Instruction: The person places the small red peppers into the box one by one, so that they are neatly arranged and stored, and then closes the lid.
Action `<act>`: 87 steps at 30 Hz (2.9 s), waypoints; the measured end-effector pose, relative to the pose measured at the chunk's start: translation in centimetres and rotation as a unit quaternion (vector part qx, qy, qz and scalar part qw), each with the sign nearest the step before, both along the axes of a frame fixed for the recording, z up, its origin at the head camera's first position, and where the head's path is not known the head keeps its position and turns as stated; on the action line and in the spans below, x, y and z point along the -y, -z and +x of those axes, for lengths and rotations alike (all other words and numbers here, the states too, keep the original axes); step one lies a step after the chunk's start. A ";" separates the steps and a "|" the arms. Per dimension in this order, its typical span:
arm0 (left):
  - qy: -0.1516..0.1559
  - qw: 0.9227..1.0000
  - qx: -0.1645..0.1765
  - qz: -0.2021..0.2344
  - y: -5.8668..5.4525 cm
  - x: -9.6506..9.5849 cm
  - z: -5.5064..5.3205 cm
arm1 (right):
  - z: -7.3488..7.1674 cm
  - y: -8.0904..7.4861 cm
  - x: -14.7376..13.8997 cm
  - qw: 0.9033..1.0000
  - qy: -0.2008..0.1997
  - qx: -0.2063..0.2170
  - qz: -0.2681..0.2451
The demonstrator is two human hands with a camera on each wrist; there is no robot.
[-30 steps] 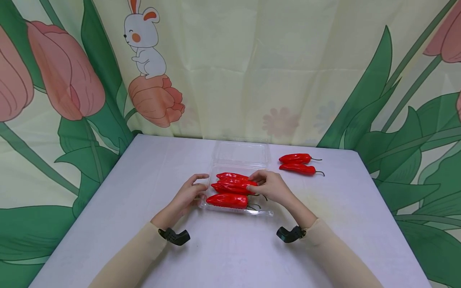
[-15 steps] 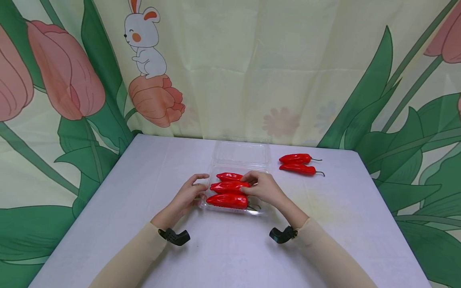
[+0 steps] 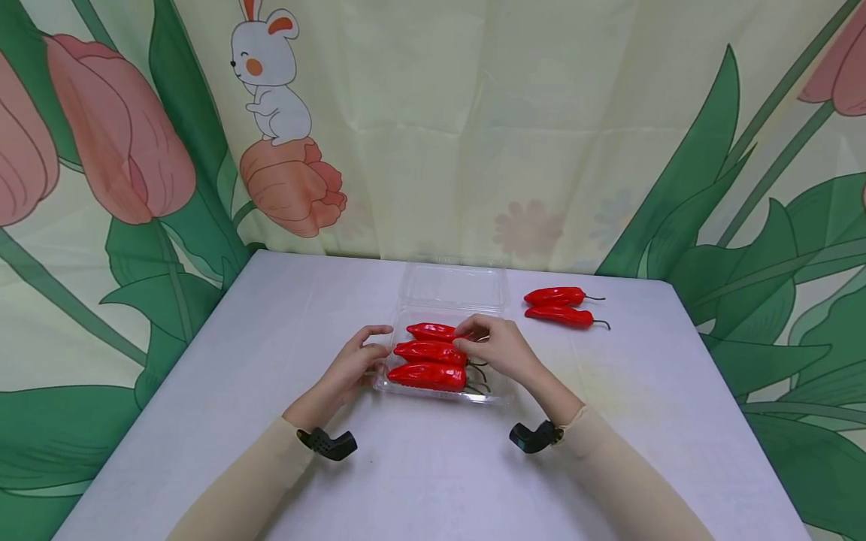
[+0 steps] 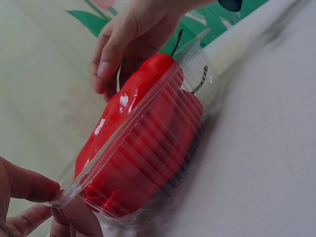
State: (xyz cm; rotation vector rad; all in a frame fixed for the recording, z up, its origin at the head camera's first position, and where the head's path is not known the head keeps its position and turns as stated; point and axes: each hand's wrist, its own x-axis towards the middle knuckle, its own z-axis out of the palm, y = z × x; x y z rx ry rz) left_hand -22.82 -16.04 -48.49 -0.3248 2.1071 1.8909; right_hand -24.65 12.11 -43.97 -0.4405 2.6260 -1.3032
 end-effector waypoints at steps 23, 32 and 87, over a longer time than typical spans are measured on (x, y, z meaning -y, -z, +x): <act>0.005 1.000 -0.002 -0.006 -0.3 0.0 0.0 | -1.8 0.1 -5.7 0.991 0.111 -0.075 0.029; 0.006 1.000 -0.002 -0.013 -0.4 -0.1 0.0 | -2.5 0.5 -7.3 0.987 0.123 -0.091 0.047; 0.011 1.000 -0.010 -0.013 -0.2 0.1 -0.1 | -5.8 3.4 -14.5 0.968 0.185 -0.036 0.165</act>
